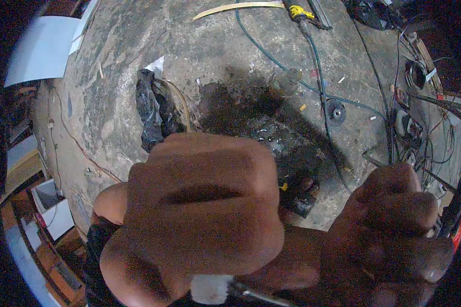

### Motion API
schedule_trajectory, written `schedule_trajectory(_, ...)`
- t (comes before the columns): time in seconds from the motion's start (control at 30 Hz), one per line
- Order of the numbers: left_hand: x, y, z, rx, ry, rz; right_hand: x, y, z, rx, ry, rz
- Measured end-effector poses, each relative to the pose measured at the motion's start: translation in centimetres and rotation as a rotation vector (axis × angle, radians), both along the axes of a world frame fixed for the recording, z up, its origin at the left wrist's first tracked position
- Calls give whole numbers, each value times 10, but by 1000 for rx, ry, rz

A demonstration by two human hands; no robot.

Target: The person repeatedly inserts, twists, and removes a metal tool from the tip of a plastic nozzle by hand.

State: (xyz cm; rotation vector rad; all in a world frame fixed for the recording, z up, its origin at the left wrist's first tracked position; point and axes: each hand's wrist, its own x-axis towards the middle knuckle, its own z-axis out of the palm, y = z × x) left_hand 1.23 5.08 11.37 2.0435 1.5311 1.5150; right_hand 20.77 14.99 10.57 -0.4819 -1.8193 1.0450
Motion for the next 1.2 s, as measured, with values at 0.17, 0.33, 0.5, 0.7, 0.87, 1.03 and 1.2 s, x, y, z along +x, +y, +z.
schedule_trajectory(0.17, 20, 3, -21, 107, -221, 26, 28, 19, -10, 91, -178, 152)
schedule_trajectory(0.33, 18, -5, -9, 4, -182, 33, -12, 9, -6, -55, 71, 231)
schedule_trajectory(0.5, 10, -6, -8, 21, -162, 9, -14, 13, -1, -199, 133, 347)
schedule_trajectory(0.7, 14, 1, -30, -5, -296, 128, -31, 8, -8, 344, 69, 200)
schedule_trajectory(0.87, 2, 1, -35, -215, -142, 189, -31, 26, 3, 512, -292, 352)
schedule_trajectory(1.03, -6, 1, -35, -288, 10, 274, -26, 42, 10, 571, -428, 383)
schedule_trajectory(1.2, -7, -1, -39, -307, 59, 208, -36, 47, -4, 697, -487, 313)
